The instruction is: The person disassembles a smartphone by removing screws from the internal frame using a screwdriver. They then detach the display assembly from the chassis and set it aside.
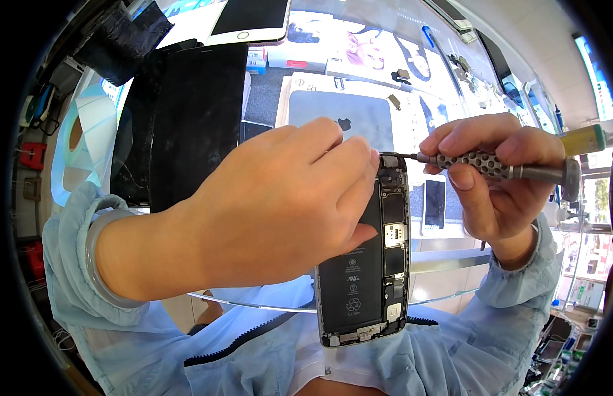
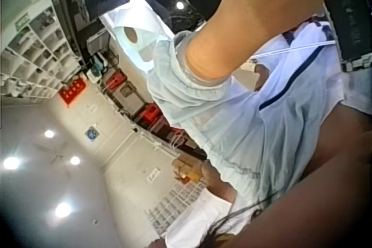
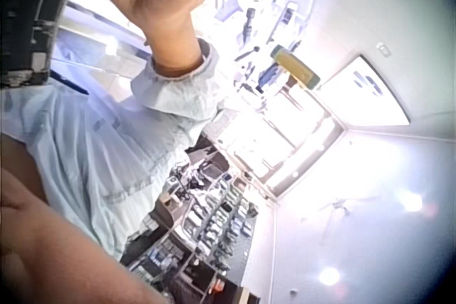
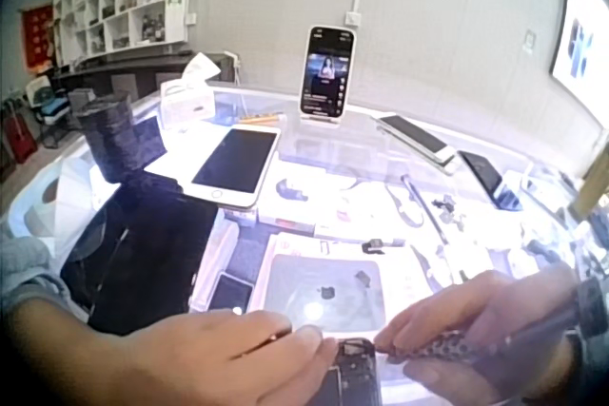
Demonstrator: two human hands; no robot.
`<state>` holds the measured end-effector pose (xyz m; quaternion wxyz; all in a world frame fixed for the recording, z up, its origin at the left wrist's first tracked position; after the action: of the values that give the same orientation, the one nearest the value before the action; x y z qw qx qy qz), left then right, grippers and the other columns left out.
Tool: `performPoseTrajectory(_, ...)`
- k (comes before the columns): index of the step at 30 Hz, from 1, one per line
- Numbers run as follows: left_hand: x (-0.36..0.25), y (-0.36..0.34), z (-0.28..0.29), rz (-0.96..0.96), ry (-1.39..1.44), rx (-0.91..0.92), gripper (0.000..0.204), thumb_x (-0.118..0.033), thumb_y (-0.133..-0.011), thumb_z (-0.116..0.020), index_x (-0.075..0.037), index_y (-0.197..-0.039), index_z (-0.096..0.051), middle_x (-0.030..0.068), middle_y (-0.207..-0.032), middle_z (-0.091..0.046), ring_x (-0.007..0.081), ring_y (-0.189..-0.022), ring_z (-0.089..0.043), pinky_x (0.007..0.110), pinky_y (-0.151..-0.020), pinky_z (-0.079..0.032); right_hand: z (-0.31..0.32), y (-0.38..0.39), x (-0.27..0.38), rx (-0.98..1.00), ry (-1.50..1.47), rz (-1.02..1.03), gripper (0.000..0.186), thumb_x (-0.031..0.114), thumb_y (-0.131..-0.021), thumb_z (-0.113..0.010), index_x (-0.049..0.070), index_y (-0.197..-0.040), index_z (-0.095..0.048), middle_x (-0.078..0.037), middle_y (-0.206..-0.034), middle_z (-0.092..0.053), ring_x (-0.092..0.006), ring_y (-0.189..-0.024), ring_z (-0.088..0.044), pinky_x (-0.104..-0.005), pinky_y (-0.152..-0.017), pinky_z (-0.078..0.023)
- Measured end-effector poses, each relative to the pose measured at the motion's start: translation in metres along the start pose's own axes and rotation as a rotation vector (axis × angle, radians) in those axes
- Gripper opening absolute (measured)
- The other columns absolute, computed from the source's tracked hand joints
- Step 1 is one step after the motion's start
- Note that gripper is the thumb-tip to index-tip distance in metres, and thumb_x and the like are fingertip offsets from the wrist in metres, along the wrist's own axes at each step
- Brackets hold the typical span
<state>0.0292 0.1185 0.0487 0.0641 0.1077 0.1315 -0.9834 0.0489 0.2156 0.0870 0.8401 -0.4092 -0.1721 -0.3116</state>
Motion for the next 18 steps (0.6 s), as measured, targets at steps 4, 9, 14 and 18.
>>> performPoseTrajectory(4, 0.0002, -0.0002, 0.0012, 0.002, 0.010, -0.008, 0.057, -0.024, -0.062, -0.077, 0.009, -0.106, -0.062, 0.0150, -0.101, -0.057, 0.0293, -0.087, -0.057, 0.035, -0.075, -0.050, -0.0024, 0.0003, 0.0004, 0.068, 0.037, -0.015, 0.039, -0.005, -0.088, -0.058, 0.008, -0.113, -0.030, -0.022, -0.099, -0.056, -0.0316, -0.084, -0.067, -0.0337, -0.067, -0.061)
performPoseTrajectory(9, 0.0008, -0.0001, 0.0017, -0.004, 0.025, -0.035, 0.057, -0.025, -0.063, -0.077, 0.009, -0.107, -0.062, 0.0151, -0.101, -0.057, 0.0298, -0.088, -0.057, 0.036, -0.076, -0.050, -0.0050, -0.0008, 0.0028, 0.098, 0.045, -0.018, 0.040, -0.006, -0.087, -0.059, 0.008, -0.112, -0.030, -0.022, -0.099, -0.057, -0.0327, -0.084, -0.068, -0.0341, -0.067, -0.061)
performPoseTrajectory(14, 0.0005, 0.0009, 0.0029, -0.001, 0.031, -0.043, 0.057, -0.025, -0.063, -0.077, 0.009, -0.107, -0.062, 0.0149, -0.101, -0.056, 0.0299, -0.089, -0.057, 0.036, -0.076, -0.050, -0.0055, -0.0013, 0.0037, 0.086, 0.033, -0.017, 0.040, -0.006, -0.087, -0.059, 0.009, -0.112, -0.030, -0.022, -0.099, -0.057, -0.0331, -0.084, -0.068, -0.0347, -0.068, -0.061)
performPoseTrajectory(18, 0.0011, 0.0001, 0.0024, -0.001, 0.034, -0.042, 0.057, -0.025, -0.064, -0.077, 0.009, -0.107, -0.062, 0.0147, -0.101, -0.056, 0.0298, -0.089, -0.058, 0.036, -0.076, -0.050, -0.0048, -0.0004, 0.0030, 0.074, 0.024, -0.021, 0.040, -0.006, -0.087, -0.058, 0.009, -0.112, -0.030, -0.022, -0.099, -0.057, -0.0330, -0.084, -0.067, -0.0353, -0.068, -0.061)
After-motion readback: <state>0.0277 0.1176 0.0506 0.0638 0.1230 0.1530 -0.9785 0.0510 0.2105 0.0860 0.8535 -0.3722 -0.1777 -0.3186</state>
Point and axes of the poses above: each hand's wrist, its own y-axis away from the middle knuckle, its own z-axis out of the back of the hand, x = y × z, the point moved 10 cm from there along -y, towards the middle knuckle
